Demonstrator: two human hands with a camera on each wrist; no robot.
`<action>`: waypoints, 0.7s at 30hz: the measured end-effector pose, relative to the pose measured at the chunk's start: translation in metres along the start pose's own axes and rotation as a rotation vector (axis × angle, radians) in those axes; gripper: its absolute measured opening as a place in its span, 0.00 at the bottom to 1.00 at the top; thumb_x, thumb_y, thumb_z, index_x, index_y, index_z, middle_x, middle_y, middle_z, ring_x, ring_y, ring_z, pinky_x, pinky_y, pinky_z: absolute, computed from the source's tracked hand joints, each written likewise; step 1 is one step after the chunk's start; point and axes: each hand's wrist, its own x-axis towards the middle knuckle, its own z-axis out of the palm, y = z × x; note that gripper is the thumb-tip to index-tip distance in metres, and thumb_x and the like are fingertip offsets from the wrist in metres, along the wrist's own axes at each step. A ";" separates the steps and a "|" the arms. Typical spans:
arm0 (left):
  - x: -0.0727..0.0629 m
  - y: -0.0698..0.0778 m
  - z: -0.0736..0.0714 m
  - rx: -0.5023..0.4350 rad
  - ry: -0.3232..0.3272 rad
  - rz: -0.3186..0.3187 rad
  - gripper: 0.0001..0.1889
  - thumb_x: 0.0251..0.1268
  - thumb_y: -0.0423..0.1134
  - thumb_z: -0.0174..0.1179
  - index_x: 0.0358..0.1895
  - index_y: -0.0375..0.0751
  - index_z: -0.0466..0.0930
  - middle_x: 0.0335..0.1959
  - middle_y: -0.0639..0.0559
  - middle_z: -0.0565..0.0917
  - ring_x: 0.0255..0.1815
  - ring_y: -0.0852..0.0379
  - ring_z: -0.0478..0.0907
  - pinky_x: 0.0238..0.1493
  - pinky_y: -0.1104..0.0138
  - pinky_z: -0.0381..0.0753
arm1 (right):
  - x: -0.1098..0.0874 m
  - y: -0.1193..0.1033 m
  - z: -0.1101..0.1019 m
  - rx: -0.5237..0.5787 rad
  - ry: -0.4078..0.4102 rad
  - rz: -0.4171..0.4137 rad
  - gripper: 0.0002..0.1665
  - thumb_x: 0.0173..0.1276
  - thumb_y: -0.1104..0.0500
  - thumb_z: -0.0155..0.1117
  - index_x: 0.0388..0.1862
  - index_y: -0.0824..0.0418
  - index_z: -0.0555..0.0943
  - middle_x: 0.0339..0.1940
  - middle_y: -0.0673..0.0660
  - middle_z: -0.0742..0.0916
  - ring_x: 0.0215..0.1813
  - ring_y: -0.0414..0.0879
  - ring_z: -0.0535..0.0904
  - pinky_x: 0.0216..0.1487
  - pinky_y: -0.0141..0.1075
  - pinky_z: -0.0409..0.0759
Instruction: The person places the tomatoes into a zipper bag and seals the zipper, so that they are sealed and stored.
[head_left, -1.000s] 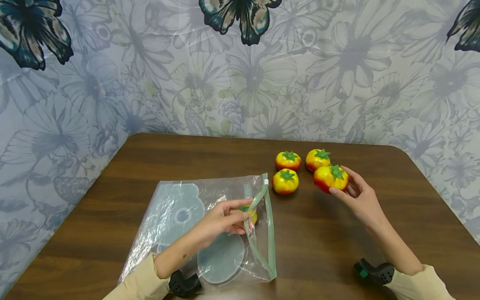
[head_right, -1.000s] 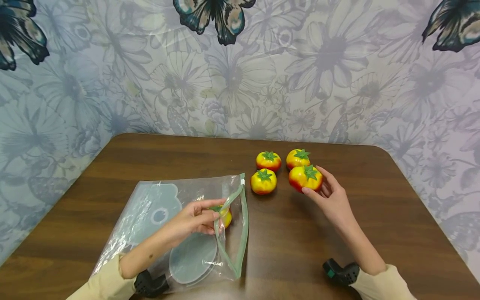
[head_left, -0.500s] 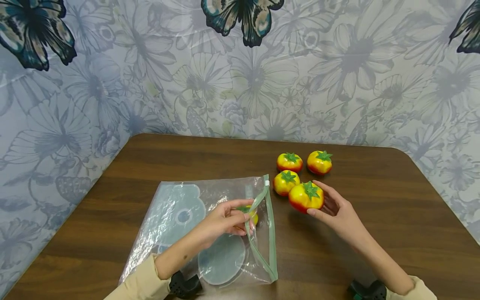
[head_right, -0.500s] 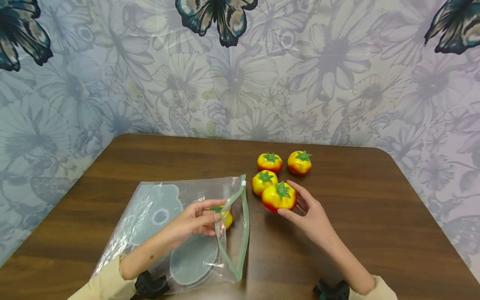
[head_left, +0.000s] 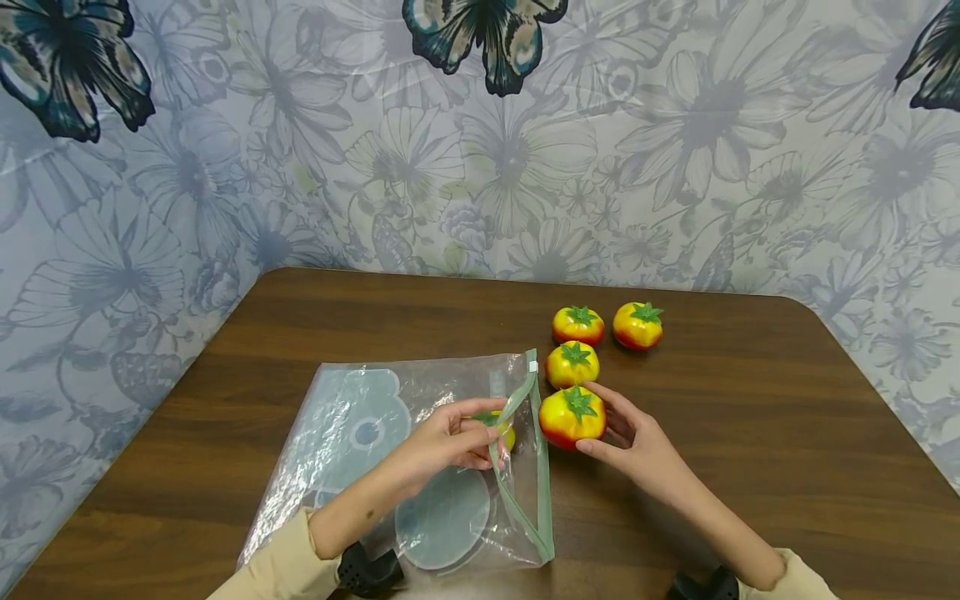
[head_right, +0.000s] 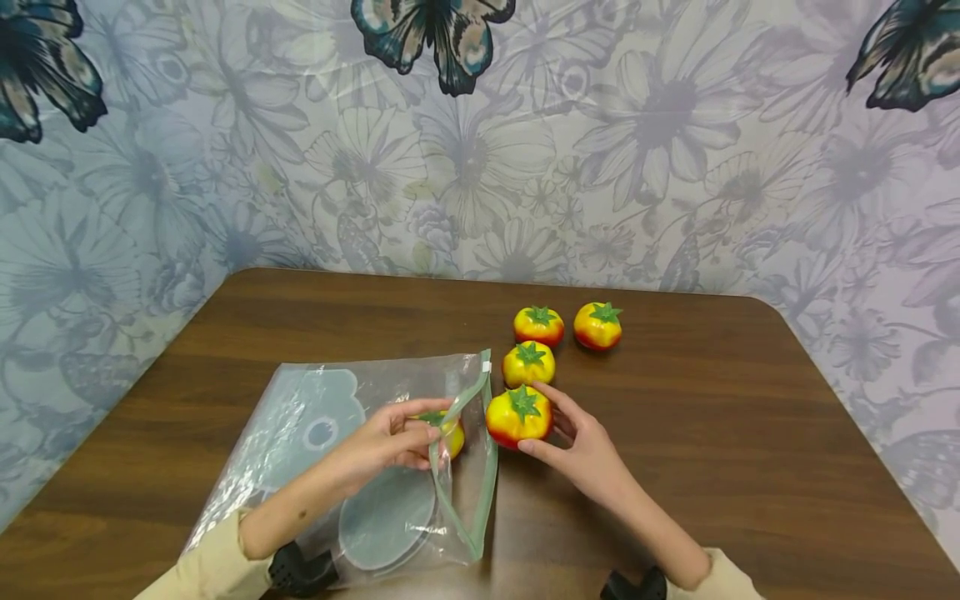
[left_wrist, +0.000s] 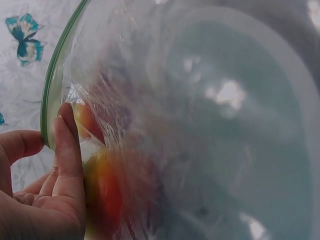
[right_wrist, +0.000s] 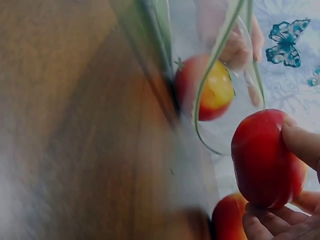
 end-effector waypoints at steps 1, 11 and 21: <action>0.000 0.000 0.000 0.002 0.000 0.001 0.26 0.65 0.34 0.56 0.66 0.34 0.65 0.32 0.45 0.83 0.32 0.56 0.80 0.40 0.62 0.81 | 0.000 0.000 0.002 -0.001 -0.004 -0.003 0.40 0.59 0.61 0.69 0.69 0.60 0.64 0.65 0.64 0.68 0.63 0.61 0.66 0.57 0.45 0.67; 0.001 0.001 0.001 0.004 0.020 -0.018 0.26 0.65 0.35 0.57 0.66 0.35 0.65 0.34 0.44 0.83 0.32 0.55 0.80 0.41 0.62 0.81 | -0.002 0.004 0.015 0.014 -0.069 -0.053 0.42 0.57 0.61 0.71 0.69 0.63 0.63 0.65 0.63 0.70 0.61 0.58 0.71 0.57 0.45 0.69; 0.001 0.000 0.001 0.007 0.029 -0.017 0.26 0.64 0.34 0.57 0.65 0.34 0.66 0.33 0.45 0.82 0.31 0.56 0.79 0.40 0.61 0.81 | -0.003 0.006 0.021 0.041 -0.117 -0.048 0.43 0.58 0.61 0.71 0.69 0.63 0.63 0.64 0.63 0.71 0.60 0.57 0.71 0.57 0.43 0.70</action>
